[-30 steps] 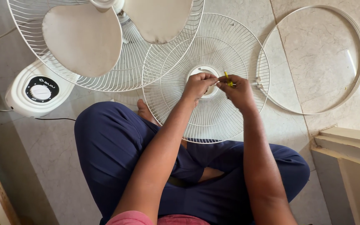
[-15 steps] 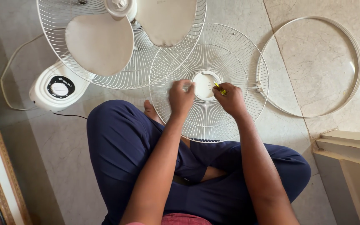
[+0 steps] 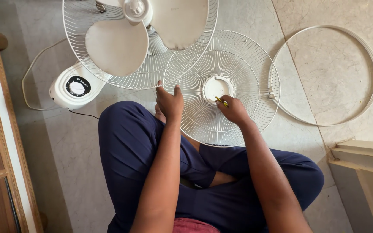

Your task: The person sits on the floor and uses a screwdriver to attach screws to the central hub of a fan cage. They repeatedly insert and tighten screws at multiple positions on the hub while holding the cage steady.

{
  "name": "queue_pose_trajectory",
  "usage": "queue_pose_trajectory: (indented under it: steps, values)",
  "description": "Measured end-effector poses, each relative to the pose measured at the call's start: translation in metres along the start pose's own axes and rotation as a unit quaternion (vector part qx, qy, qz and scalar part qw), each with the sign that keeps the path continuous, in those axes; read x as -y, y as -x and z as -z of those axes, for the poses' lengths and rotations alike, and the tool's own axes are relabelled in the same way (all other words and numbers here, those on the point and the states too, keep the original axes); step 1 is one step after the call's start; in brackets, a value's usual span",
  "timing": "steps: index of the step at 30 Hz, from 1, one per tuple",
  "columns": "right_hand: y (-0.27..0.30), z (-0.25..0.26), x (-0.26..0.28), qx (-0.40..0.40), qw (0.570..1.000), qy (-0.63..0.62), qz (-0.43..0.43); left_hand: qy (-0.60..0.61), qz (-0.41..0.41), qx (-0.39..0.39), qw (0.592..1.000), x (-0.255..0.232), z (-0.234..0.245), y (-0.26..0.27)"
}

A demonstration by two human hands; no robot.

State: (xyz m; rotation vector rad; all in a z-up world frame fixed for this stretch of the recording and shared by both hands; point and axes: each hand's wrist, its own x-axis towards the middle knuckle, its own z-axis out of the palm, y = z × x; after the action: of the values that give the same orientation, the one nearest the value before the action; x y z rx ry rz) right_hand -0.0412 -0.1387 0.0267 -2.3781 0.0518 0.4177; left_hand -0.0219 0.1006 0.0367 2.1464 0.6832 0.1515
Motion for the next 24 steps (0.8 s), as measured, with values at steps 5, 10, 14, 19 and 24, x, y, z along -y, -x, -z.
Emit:
queue_pose_trajectory:
  steps: [5,10,14,19,24]
  values:
    - [-0.001,0.002,-0.011,0.006,0.998,-0.031,-0.062,0.111,0.014,0.022,0.994,0.014,-0.015,-0.017]
    - [-0.003,0.005,-0.012,0.005,0.998,-0.029,-0.051,0.046,-0.048,-0.036,0.997,0.008,-0.021,-0.009]
    - [-0.004,0.007,-0.011,0.02,0.997,-0.027,-0.069,-0.025,-0.166,-0.053,0.984,-0.001,-0.02,0.011]
    - [-0.002,0.013,-0.008,0.014,0.998,-0.016,-0.053,-0.192,-0.315,0.023,0.929,-0.009,-0.032,0.028]
    - [0.004,0.01,-0.014,0.017,0.997,-0.053,-0.043,-0.227,-0.341,0.091,0.908,-0.02,-0.047,0.031]
